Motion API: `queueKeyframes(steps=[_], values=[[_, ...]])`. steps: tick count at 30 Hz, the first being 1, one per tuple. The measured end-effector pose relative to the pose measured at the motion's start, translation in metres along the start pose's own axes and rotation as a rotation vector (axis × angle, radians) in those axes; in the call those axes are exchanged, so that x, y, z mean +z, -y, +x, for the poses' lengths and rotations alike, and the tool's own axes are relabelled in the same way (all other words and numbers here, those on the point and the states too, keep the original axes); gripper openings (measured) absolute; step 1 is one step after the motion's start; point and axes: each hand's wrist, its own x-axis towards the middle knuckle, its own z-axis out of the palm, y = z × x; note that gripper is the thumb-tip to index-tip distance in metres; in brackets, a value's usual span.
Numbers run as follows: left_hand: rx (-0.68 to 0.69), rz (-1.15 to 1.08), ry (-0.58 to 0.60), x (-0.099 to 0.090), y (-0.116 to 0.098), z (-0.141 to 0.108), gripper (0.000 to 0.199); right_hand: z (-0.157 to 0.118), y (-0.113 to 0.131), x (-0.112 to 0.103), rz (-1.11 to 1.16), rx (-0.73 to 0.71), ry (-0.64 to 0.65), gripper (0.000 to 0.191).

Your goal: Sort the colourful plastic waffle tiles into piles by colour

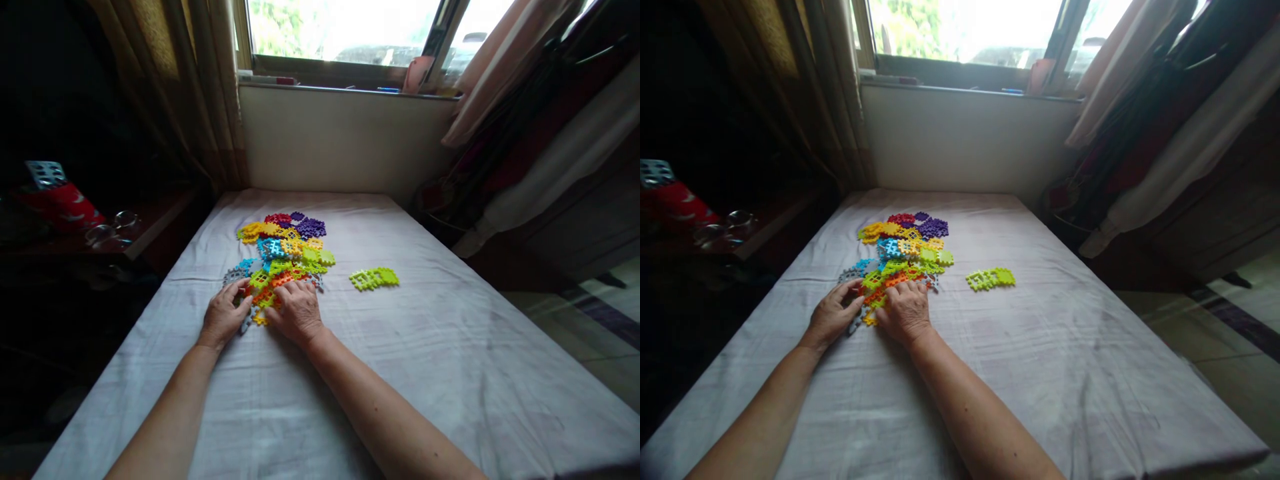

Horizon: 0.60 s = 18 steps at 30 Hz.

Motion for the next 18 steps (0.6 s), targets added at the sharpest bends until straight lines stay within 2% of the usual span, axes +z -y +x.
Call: queueKeyframes(steps=[4,6,10,13,18], values=[[-0.019,0.006,-0.008,-0.001,0.001,0.001,0.041,-0.008,-0.012,-0.007,-0.002,0.014,-0.017,0.021],[-0.032,0.008,-0.011,-0.001,0.001,0.001,0.04,-0.009,-0.014,-0.007,0.004,0.008,-0.015,0.024],[-0.054,0.007,-0.021,0.0,0.0,0.001,0.04,-0.003,-0.001,0.0,-0.002,0.024,-0.017,0.037],[-0.054,0.018,-0.049,-0.002,0.001,0.001,0.039,0.004,0.01,0.004,-0.031,0.046,0.021,0.033],[-0.126,0.055,-0.13,-0.014,0.014,0.004,0.043,-0.004,0.001,-0.007,-0.046,0.031,0.022,0.029]])
